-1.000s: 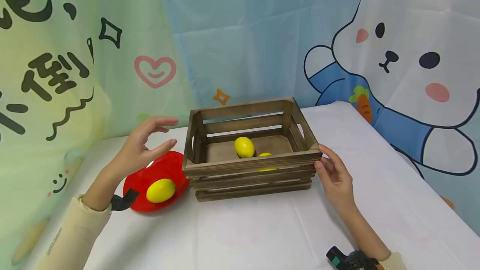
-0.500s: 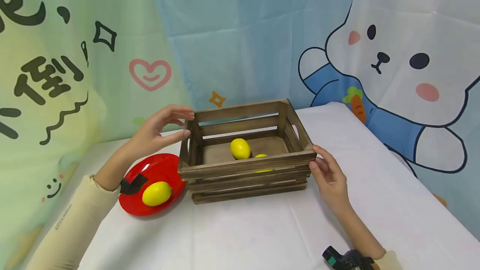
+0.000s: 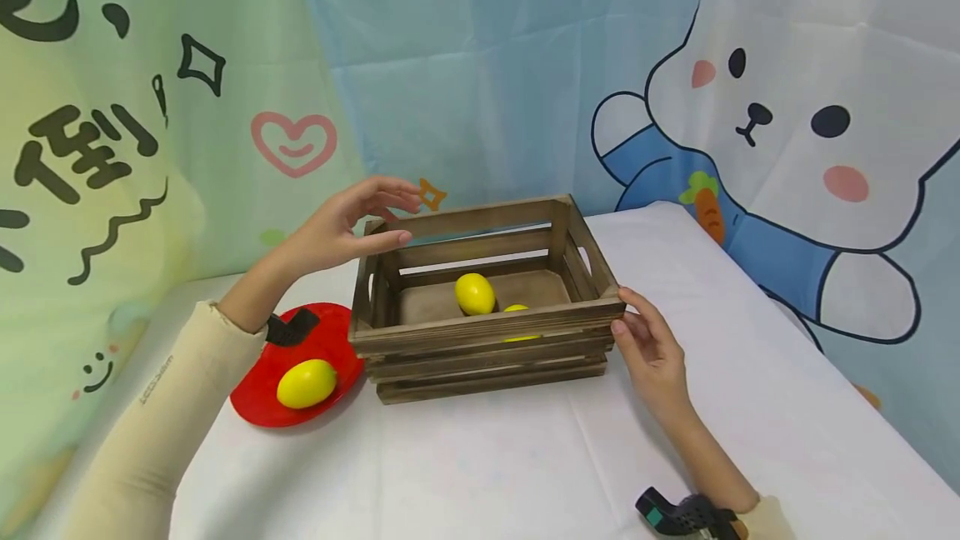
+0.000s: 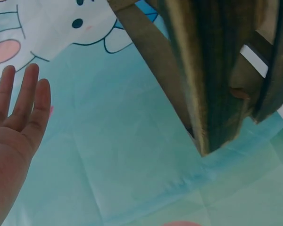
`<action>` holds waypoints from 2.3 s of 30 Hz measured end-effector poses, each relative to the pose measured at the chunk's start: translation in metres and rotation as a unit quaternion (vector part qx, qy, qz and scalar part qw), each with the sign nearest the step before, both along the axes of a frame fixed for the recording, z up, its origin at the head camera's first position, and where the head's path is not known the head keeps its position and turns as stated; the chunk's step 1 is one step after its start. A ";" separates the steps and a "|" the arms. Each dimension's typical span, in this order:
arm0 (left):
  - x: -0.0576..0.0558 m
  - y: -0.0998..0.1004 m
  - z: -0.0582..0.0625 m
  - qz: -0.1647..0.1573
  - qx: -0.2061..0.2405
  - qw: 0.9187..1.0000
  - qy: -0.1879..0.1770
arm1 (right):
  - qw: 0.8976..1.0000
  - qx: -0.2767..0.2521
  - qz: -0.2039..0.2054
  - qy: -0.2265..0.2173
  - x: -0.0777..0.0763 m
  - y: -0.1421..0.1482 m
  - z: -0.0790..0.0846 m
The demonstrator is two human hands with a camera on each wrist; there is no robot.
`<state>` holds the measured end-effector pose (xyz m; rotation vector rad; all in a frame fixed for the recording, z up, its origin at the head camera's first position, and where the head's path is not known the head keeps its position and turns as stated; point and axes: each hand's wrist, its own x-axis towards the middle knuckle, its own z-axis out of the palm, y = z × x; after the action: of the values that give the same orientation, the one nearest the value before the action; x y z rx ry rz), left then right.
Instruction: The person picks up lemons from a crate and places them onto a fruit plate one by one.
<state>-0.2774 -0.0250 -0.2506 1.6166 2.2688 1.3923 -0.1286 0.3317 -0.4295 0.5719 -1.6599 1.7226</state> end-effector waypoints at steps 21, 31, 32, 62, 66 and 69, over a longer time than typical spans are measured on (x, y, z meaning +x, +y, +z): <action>-0.017 0.052 0.009 -0.055 -0.034 0.998 -0.008 | 0.998 0.029 -0.028 -0.047 0.007 0.000 0.005; -0.019 0.085 0.011 -0.089 -0.037 0.995 -0.016 | 0.999 0.038 -0.018 -0.033 0.011 0.005 0.007; -0.019 0.087 0.011 -0.091 -0.038 0.995 -0.018 | 0.999 0.039 -0.017 -0.033 0.011 0.005 0.007; -0.034 0.153 -0.059 -0.236 -0.286 0.915 -0.161 | 0.997 0.061 -0.033 -0.041 0.011 0.004 0.006; -0.033 0.155 -0.067 -0.239 -0.331 0.896 -0.173 | 0.997 0.063 -0.033 -0.043 0.012 0.005 0.006; -0.032 0.156 -0.071 -0.246 -0.356 0.886 -0.166 | 0.997 0.061 -0.032 -0.042 0.012 0.006 0.007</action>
<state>-0.3096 0.1309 -0.3212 1.3992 1.6865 0.5489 -0.1168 0.3373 -0.4230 0.5040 -1.8321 1.6279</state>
